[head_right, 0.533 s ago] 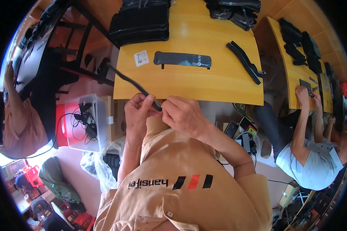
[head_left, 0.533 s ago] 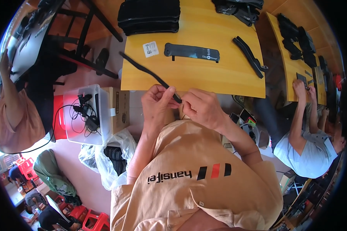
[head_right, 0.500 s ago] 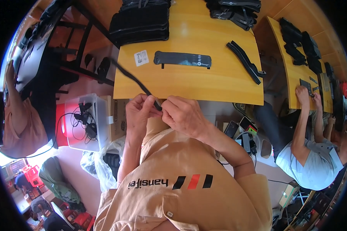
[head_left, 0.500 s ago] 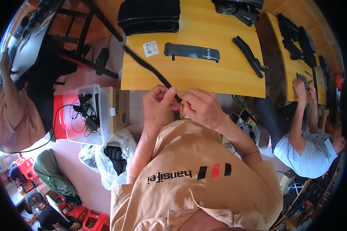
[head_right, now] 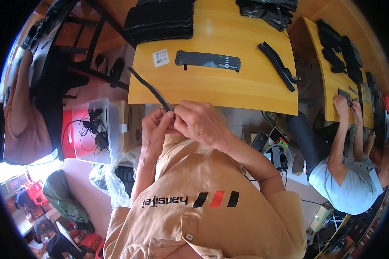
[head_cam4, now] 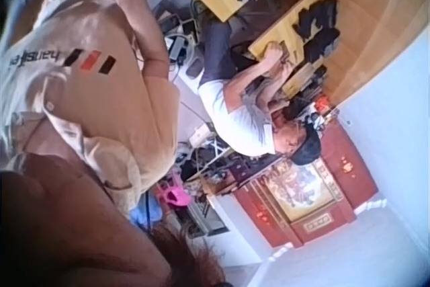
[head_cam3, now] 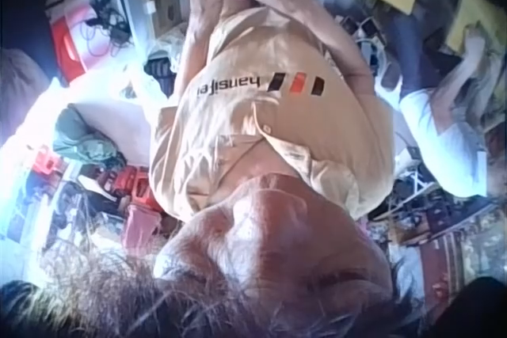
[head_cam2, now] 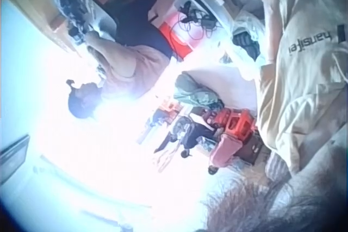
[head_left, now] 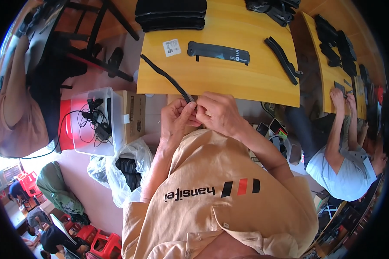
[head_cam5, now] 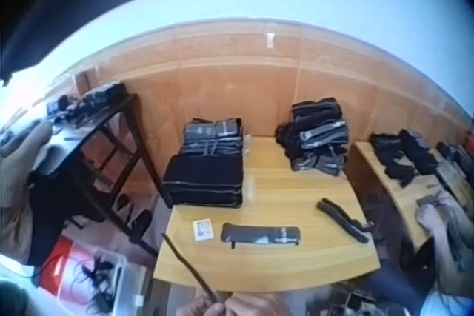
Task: Assembling black textile straps by attaching labels and connecting components at a workshop table.
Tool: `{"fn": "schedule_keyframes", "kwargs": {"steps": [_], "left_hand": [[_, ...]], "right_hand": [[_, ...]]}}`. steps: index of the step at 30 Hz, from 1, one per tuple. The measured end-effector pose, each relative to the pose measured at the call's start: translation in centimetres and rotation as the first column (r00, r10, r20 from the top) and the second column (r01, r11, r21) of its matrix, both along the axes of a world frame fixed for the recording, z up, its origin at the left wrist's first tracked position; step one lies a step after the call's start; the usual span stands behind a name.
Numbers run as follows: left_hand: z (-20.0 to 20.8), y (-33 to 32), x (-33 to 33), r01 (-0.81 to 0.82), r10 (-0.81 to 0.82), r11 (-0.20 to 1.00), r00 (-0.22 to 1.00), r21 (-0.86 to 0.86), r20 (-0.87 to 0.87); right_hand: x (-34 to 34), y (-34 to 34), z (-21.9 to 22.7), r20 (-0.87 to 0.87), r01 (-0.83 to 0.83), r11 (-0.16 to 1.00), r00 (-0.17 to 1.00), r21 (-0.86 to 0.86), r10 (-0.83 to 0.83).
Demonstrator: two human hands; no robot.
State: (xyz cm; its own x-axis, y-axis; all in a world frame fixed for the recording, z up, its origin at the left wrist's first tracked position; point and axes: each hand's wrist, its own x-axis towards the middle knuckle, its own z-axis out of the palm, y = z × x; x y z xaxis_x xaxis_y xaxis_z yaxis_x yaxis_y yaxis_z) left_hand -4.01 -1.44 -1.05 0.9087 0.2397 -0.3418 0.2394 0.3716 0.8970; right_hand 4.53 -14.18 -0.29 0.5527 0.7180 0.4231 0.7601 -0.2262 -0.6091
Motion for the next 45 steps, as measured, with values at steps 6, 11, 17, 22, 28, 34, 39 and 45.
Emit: {"fn": "schedule_keyframes", "kwargs": {"steps": [6, 11, 17, 22, 28, 34, 39, 45], "left_hand": [[-0.5, -0.7, -0.3, -0.115, 0.118, 0.992, 0.991, -0.050, 0.057], [-0.1, 0.0, -0.2, -0.042, 0.034, 0.996, 0.995, 0.084, 0.093], [0.2, 1.9, -0.6, 0.187, -0.182, 0.966, 0.982, 0.176, -0.045], [0.2, 2.3, -1.0, 0.247, -0.239, 0.965, 0.967, 0.084, -0.092], [-0.3, 1.6, -1.1, 0.214, -0.201, 0.947, 0.977, 0.240, -0.076], [-0.5, 1.0, -1.5, 0.133, -0.125, 0.967, 0.991, 0.217, -0.053], [0.0, 1.2, -1.5, 0.107, -0.092, 0.972, 0.993, 0.210, -0.080], [-0.9, 1.1, -1.7, 0.093, -0.089, 0.986, 0.996, 0.136, -0.031]], "right_hand": [[-0.4, 0.8, -0.3, 0.047, 0.049, 0.997, 0.998, 0.055, -0.051], [-0.6, 0.8, 0.1, 0.125, 0.048, 0.998, 0.991, 0.031, -0.052], [-0.9, 0.9, -0.3, 0.144, 0.002, 0.999, 0.990, 0.044, -0.008], [-0.8, 0.5, -0.5, 0.155, -0.055, 0.996, 0.986, -0.063, 0.064], [-0.6, 1.2, -0.8, 0.137, -0.047, 0.997, 0.990, 0.067, 0.037], [-0.6, 1.1, -0.7, 0.148, -0.053, 0.997, 0.988, 0.064, 0.043], [-0.8, 1.1, -0.6, 0.146, -0.072, 0.994, 0.988, 0.087, 0.059], [-0.9, 0.8, -0.6, -0.013, -0.054, 0.992, 0.998, 0.118, 0.056]]}}
